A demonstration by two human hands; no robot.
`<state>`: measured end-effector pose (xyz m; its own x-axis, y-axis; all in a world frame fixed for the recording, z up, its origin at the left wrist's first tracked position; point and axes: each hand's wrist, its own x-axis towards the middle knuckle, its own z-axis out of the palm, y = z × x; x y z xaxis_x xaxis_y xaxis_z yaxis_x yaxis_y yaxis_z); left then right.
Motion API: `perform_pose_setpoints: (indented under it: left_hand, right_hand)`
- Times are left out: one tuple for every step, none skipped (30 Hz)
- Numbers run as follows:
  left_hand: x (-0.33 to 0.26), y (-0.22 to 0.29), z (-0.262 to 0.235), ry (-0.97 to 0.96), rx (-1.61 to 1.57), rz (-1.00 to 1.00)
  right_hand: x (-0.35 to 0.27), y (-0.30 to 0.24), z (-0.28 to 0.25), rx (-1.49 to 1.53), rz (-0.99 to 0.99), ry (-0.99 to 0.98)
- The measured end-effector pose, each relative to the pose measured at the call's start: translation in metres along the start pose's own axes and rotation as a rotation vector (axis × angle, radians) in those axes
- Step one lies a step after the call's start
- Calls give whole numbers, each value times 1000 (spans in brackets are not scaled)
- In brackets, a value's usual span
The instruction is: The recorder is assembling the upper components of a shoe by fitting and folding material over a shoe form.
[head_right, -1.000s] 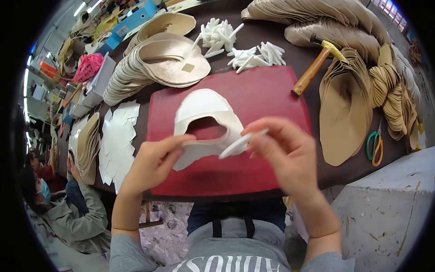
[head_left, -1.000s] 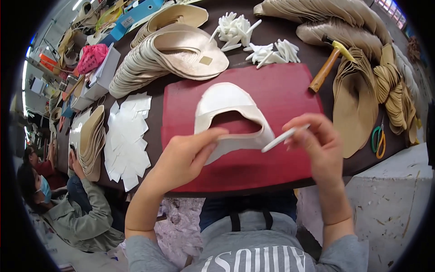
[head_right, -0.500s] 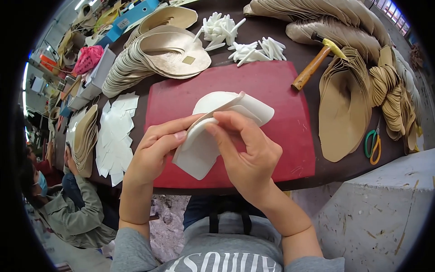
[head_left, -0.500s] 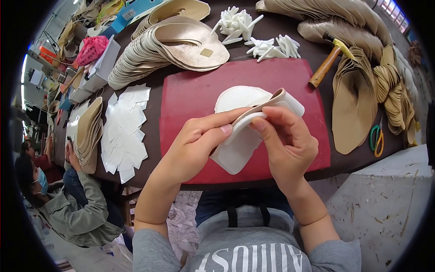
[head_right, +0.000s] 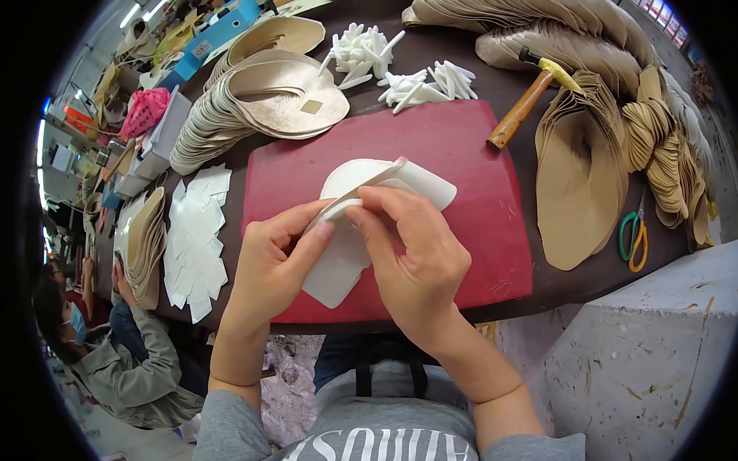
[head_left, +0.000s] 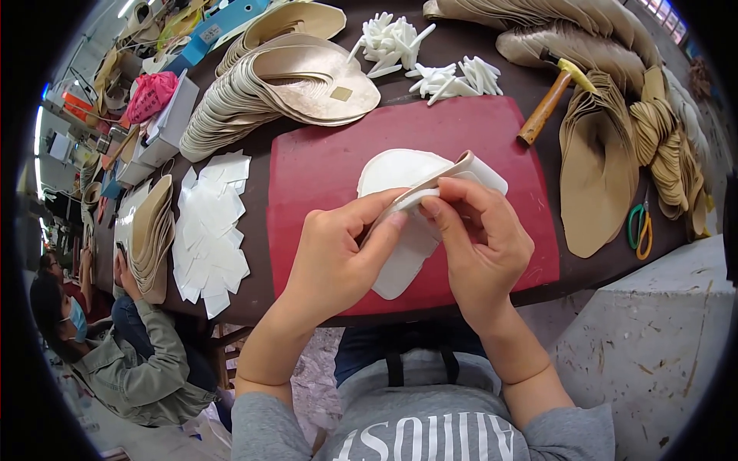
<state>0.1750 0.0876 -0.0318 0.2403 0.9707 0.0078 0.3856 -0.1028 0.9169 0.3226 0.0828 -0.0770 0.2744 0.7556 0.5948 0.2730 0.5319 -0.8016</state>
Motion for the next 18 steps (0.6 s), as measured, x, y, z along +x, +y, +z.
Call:
perform_pose_setpoints:
  left_hand:
    - [0, 1, 1, 11, 20, 4]
    - [0, 1, 2, 8, 22, 6]
    - [1, 0, 4, 29, 35, 32]
    - [1, -1, 6, 49, 48, 58]
    - [2, -2, 8, 69, 60, 85]
    - [2, -2, 9, 89, 72, 113]
    - [2, -1, 9, 91, 75, 115]
    - [2, 0, 7, 79, 92, 112]
    - [1, 1, 5, 67, 108, 109]
    - [0, 3, 2, 57, 126, 106]
    - [-1, 4, 0, 47, 143, 103]
    - [-1, 5, -1, 46, 143, 106]
    - [-3, 7, -2, 25, 137, 116]
    - [-6, 9, -4, 4, 130, 125]
    - [-8, 10, -5, -15, 124, 133]
    - [-10, 10, -7, -34, 118, 141]
    - [-12, 10, -9, -30, 121, 143]
    - [-14, 9, -10, 5, 103, 145]
  right_hand:
    - [1, 0, -1, 8, 17, 10]
    - [1, 0, -1, 8, 17, 14]
    - [1, -1, -2, -3, 35, 5]
    - [1, -2, -3, -14, 53, -4]
    - [2, -4, -4, -25, 70, -12]
    - [3, -5, -5, -35, 87, -20]
    - [5, -7, -7, -33, 85, -19]
    - [10, -9, -11, -153, 27, -48]
    - [16, -11, -15, -273, -33, -77]
    - [21, -13, -19, -393, -92, -105]
    - [25, -13, -22, -511, -153, -133]
    - [27, -11, -24, -512, -154, -130]
    - [28, -8, -27, -453, -122, -172]
    - [29, -4, -29, -393, -91, -214]
    - [30, -1, -29, -333, -59, -257]
    - [29, 1, -28, -271, -28, -301]
    - [28, 1, -27, -268, -32, -300]
    - [27, 2, -25, -278, -141, -249]
